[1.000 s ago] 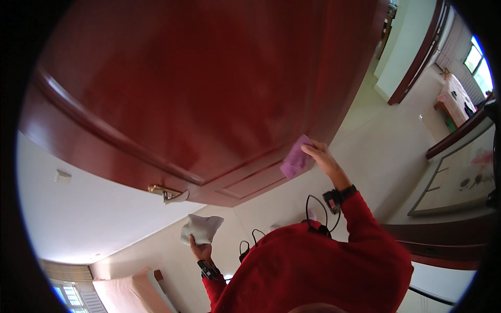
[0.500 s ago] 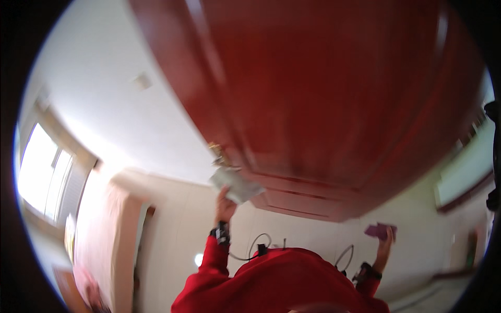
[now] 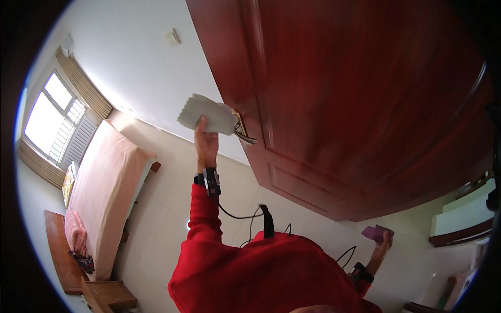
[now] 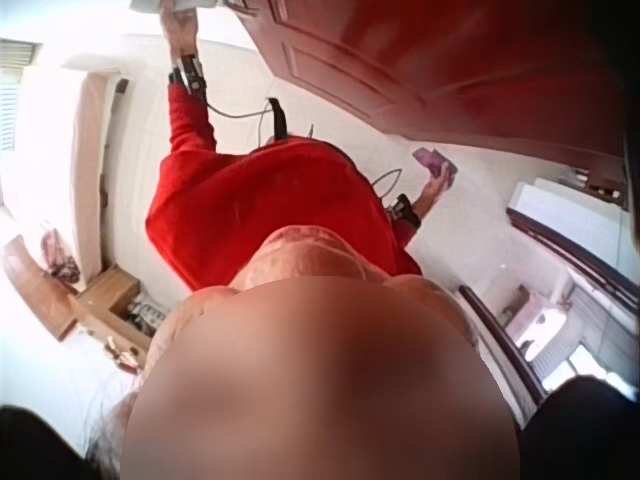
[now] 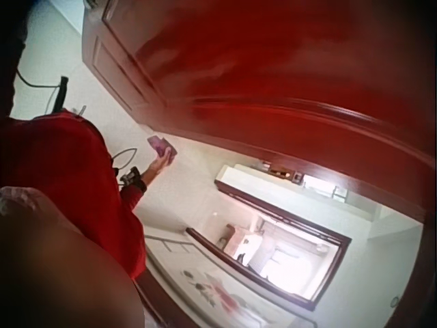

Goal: The person wipes a reddish-brown wooden door using a purple cloth and then a white cloth. They alternate between the two cloths while cleaning different sections of the door surface.

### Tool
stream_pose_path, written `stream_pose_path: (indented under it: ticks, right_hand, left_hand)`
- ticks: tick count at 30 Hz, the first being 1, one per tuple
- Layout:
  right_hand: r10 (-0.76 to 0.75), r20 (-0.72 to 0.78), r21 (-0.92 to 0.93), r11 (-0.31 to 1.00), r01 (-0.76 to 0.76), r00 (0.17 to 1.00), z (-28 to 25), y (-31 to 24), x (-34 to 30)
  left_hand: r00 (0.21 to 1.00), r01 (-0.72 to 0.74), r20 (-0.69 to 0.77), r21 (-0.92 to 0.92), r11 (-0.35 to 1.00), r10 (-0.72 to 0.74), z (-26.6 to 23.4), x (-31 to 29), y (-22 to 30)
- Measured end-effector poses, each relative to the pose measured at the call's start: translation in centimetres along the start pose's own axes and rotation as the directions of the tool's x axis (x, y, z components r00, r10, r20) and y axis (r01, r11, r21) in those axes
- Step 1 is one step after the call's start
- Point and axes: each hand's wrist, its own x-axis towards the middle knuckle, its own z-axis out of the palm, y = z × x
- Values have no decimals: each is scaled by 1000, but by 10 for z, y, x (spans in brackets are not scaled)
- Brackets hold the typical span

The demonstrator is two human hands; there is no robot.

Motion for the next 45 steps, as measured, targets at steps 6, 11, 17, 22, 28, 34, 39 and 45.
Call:
stream_pose_path:
  ticks: [6, 11, 17, 22, 28, 34, 39, 45]
  right_hand:
    - [94, -40, 69, 993, -91, 995, 3, 2, -9]
    - [95, -100, 63, 994, -89, 990, -4, 12, -12]
    - [117, -90, 55, 992, -112, 989, -2, 11, -16]
    - [118, -39, 61, 991, -116, 992, 9, -3, -18]
    - [121, -59, 8, 993, -121, 991, 19, -13, -22]
    - [123, -81, 19, 992, -122, 989, 15, -13, -24]
    - [120, -126, 32, 993, -117, 985, 6, -9, -23]
    - [84, -203, 19, 996, -81, 976, -10, 1, -21]
  left_hand:
    - [979, -198, 80, 102, 975, 190, 41, 46, -8]
    - [945, -281, 98, 736, 616, 314, 48, 55, -73]
    - [938, -270, 109, 824, 499, 328, 16, 36, -144]
    - [952, -230, 172, 947, 223, 252, 9, 14, -159]
    - [1000, -3, 3, 1000, 27, -9, 13, 10, -144]
    - [970, -232, 198, 924, -303, -138, 23, -5, -143]
    - [965, -178, 115, 947, -266, -237, 29, -29, -187]
    - [931, -122, 210, 949, 289, -297, -7, -39, -270]
